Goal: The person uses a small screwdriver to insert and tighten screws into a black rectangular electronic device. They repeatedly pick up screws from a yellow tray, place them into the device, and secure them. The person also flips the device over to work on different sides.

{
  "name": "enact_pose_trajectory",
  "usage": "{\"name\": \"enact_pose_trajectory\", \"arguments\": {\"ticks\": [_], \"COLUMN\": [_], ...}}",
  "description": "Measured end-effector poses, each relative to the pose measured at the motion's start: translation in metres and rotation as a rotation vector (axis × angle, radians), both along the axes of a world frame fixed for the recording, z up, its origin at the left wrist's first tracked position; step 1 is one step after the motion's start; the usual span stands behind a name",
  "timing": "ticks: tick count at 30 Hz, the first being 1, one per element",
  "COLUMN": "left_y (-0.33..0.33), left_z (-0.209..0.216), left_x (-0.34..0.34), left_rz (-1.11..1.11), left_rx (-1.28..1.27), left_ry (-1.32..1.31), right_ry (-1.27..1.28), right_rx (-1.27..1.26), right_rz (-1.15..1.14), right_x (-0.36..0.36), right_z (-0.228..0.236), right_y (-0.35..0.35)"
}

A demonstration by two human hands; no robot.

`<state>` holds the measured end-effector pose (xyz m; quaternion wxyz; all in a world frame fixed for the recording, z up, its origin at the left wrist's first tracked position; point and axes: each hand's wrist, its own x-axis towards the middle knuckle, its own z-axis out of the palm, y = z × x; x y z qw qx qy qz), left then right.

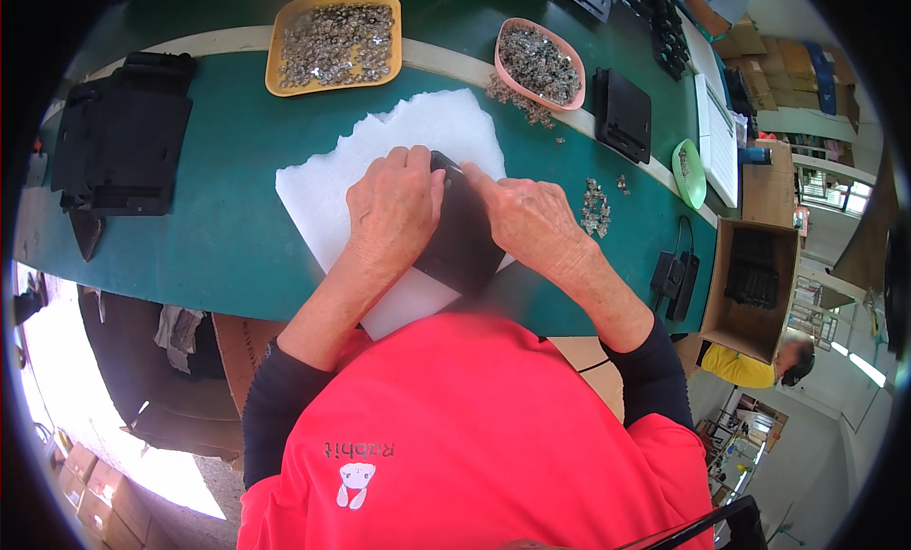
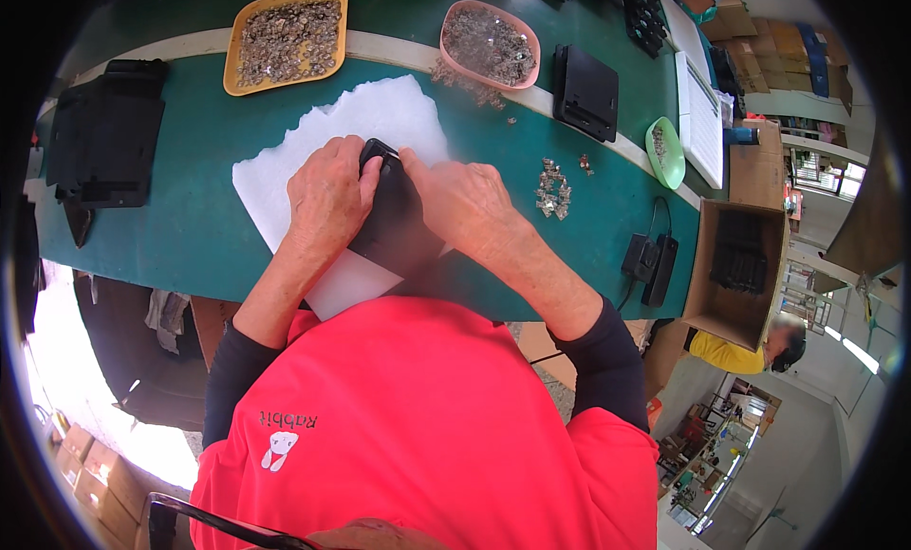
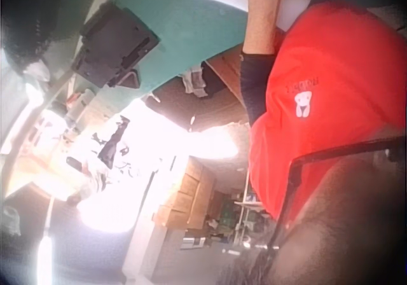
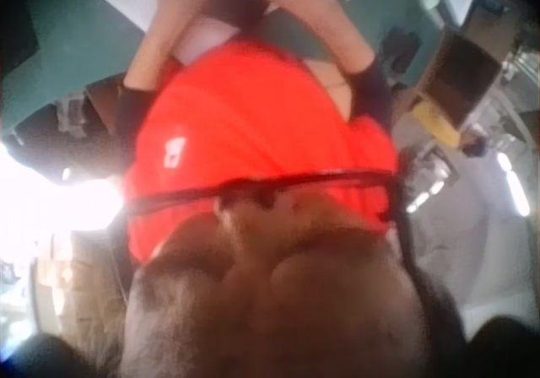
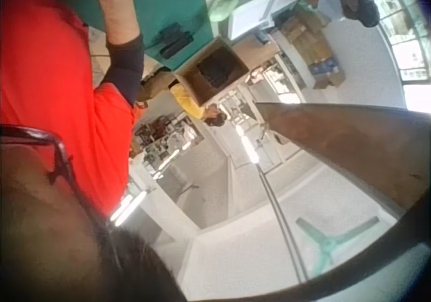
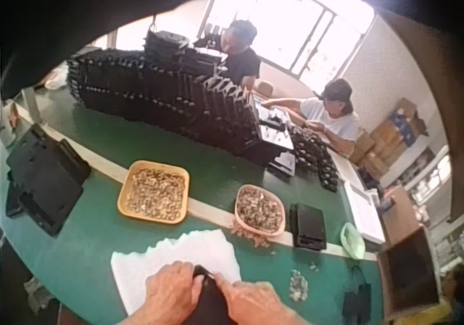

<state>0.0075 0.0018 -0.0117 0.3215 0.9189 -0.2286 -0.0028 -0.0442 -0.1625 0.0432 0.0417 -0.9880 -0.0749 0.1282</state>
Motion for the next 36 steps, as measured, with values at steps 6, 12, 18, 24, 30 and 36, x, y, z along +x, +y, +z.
{"name": "enact_pose_trajectory", "arguments": {"ticks": [6, 12, 18, 24, 30, 36], "left_y": [0.0, 0.001, 0.001, -0.001, -0.001, -0.001], "left_z": [-0.002, -0.002, -0.004, -0.007, -0.004, -0.003], "left_x": [0.001, 0.001, 0.001, 0.002, 0.001, 0.001], "left_rz": [-0.012, -0.042, -0.061, -0.066, -0.028, -0.008], "left_rx": [-0.011, -0.014, -0.026, -0.016, -0.019, -0.002], "left_ry": [-0.005, -0.045, -0.061, -0.071, -0.053, -0.01], "right_ry": [0.015, 0.079, 0.14, 0.038, 0.16, 0.109], "right_rx": [0.002, -0.051, -0.196, -0.2, -0.053, -0.022], "right_rz": [0.043, 0.055, 0.186, 0.319, 0.163, 0.046], "right_x": [0.003, 0.008, 0.019, 0.026, 0.029, 0.016], "right_z": [0.002, 0.013, 0.024, 0.024, 0.028, 0.016], "right_y": [-0.003, 0.01, 0.02, 0.016, 0.011, 0.009]}}
